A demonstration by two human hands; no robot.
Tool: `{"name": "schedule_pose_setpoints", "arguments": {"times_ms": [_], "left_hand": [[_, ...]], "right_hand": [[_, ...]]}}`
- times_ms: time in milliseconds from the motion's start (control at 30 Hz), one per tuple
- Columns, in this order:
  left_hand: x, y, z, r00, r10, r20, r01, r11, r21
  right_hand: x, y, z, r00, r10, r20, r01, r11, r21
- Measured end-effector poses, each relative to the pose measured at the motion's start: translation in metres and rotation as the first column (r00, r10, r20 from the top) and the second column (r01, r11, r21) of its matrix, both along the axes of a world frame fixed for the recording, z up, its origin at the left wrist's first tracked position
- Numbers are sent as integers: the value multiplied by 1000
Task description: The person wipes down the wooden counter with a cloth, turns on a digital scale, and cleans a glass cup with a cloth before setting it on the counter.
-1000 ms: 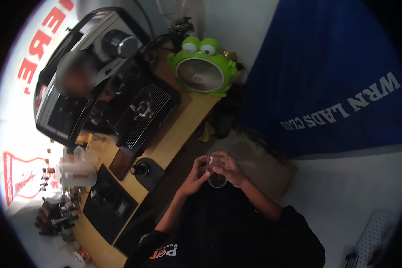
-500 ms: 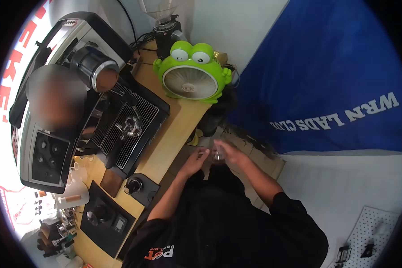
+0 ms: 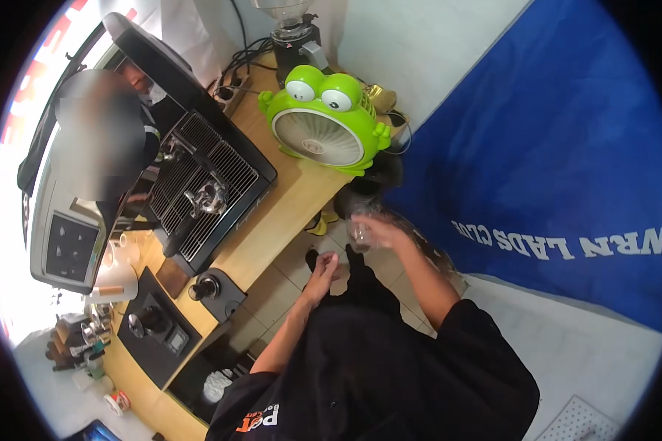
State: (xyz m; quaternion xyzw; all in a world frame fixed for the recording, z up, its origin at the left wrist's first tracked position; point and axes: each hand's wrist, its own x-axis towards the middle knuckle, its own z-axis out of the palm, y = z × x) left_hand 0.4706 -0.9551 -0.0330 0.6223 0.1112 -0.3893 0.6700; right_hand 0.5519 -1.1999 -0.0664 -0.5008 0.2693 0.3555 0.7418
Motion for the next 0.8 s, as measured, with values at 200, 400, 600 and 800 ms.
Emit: {"name": "schedule_pose_setpoints", "arguments": {"times_ms": [200, 400, 600, 800], "left_hand": [[16, -42, 16, 946, 274, -170, -305, 933, -189], [5, -52, 12, 948, 247, -199, -311, 851, -423], [-19, -57, 12, 865, 496, 78, -475, 858, -195], [-38, -42, 6, 749, 662, 0, -646, 731, -222]], "right_hand": [[-39, 36, 36, 975, 81, 207, -102, 990, 93], [-55, 39, 25, 925, 181, 334, -161, 983, -87], [-56, 44, 30, 943, 215, 253, -217, 976, -20], [-39, 64, 25, 876, 355, 327, -395, 916, 63]]}}
